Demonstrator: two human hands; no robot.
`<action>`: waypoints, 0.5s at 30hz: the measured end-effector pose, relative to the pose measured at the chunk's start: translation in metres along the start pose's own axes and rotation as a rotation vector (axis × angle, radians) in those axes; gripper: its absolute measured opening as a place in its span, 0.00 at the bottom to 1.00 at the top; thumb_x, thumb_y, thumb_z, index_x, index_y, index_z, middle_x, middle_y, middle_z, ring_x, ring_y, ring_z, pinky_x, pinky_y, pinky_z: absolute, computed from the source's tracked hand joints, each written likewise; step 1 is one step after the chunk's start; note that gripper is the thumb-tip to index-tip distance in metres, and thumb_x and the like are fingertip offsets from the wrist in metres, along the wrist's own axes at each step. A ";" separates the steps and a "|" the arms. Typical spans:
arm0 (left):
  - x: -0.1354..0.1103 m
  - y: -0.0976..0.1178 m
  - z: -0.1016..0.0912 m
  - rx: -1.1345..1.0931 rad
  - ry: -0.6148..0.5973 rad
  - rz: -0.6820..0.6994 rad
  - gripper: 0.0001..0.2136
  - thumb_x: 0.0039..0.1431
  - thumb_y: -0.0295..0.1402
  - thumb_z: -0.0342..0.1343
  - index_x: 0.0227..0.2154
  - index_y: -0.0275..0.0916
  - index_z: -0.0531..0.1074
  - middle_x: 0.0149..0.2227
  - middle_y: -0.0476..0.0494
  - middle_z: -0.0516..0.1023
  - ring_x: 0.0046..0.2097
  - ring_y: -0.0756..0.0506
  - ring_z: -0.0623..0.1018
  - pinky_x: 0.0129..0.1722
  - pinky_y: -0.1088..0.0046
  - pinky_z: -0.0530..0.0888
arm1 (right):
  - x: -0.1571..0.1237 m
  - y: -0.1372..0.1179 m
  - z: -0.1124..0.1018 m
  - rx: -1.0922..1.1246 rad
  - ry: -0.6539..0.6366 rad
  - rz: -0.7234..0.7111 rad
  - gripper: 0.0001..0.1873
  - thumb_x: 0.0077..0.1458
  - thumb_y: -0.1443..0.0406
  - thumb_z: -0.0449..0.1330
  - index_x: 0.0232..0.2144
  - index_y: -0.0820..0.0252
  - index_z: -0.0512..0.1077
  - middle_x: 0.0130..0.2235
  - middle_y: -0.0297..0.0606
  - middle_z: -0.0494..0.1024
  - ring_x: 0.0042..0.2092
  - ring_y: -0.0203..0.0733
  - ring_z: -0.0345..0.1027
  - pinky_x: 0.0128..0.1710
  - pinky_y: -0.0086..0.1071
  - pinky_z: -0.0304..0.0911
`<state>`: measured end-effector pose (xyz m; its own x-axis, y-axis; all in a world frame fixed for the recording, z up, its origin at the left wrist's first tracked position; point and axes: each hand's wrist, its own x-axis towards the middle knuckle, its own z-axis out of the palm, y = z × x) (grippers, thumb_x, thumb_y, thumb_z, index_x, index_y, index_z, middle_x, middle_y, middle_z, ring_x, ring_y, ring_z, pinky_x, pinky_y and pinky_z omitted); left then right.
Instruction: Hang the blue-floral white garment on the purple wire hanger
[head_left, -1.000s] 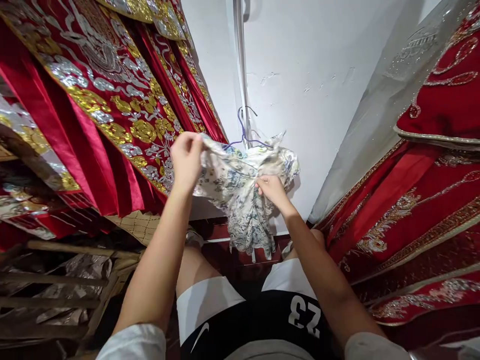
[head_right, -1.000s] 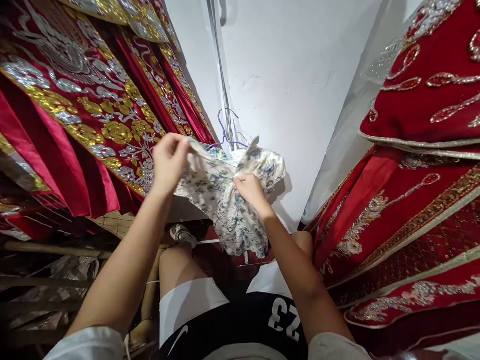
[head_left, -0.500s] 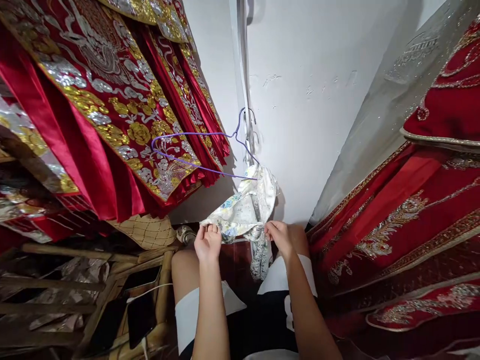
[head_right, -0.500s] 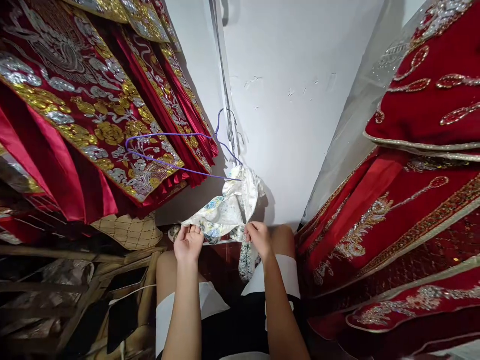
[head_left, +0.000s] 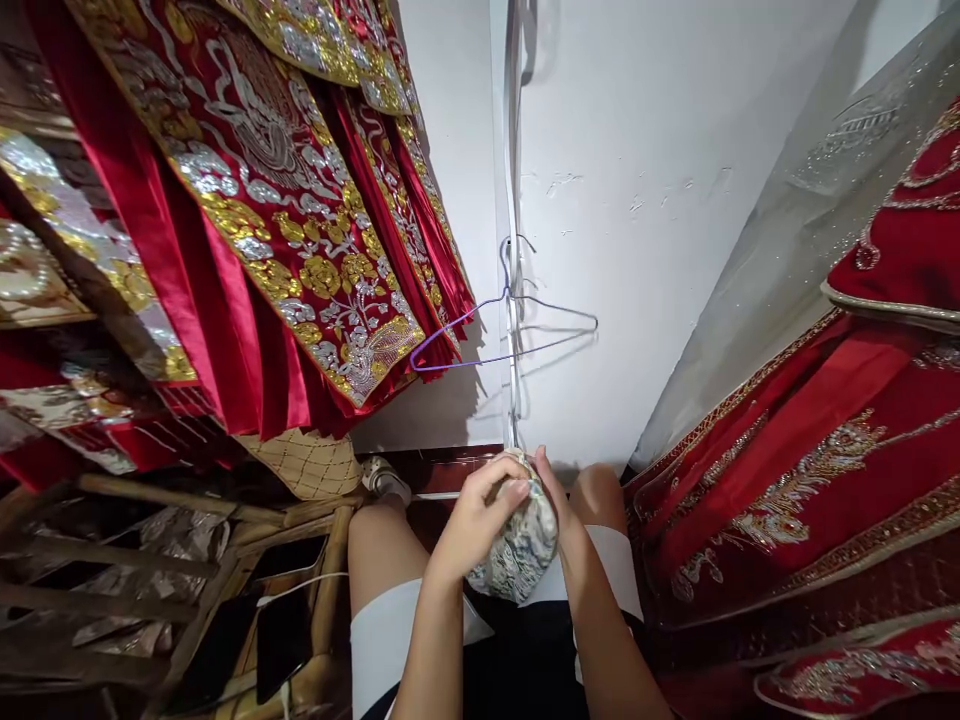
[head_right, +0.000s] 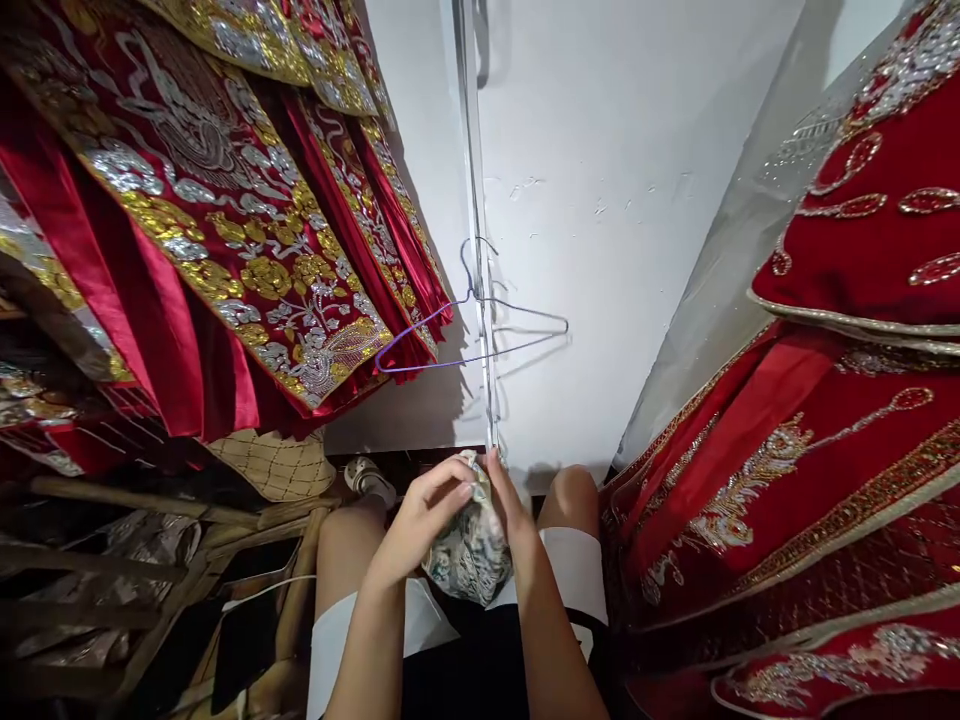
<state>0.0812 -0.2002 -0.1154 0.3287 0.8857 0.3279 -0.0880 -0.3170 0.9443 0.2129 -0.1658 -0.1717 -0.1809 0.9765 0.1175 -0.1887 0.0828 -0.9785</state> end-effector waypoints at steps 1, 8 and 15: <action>-0.001 0.007 0.002 0.170 -0.010 0.017 0.10 0.66 0.40 0.57 0.31 0.42 0.73 0.36 0.44 0.74 0.41 0.42 0.72 0.48 0.64 0.69 | 0.000 -0.002 0.002 0.105 -0.026 0.025 0.35 0.59 0.33 0.44 0.33 0.52 0.74 0.33 0.40 0.76 0.41 0.49 0.71 0.39 0.39 0.67; 0.023 0.021 -0.026 0.420 0.088 0.199 0.17 0.66 0.37 0.57 0.57 0.48 0.71 0.60 0.41 0.72 0.63 0.37 0.68 0.65 0.62 0.61 | 0.014 -0.038 0.004 0.372 -0.224 0.110 0.31 0.49 0.44 0.65 0.49 0.55 0.73 0.38 0.40 0.79 0.40 0.47 0.75 0.38 0.36 0.69; 0.037 -0.005 -0.073 0.375 -0.384 -0.129 0.17 0.65 0.46 0.55 0.50 0.41 0.76 0.47 0.43 0.82 0.48 0.37 0.79 0.50 0.65 0.73 | 0.030 -0.115 -0.021 -0.305 -0.295 -0.235 0.35 0.43 0.69 0.64 0.56 0.50 0.69 0.36 0.33 0.76 0.31 0.39 0.67 0.33 0.31 0.63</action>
<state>0.0254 -0.1410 -0.1059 0.6403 0.7601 0.1104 0.2939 -0.3753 0.8791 0.2494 -0.1419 -0.0593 -0.4414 0.8301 0.3409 0.0262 0.3916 -0.9197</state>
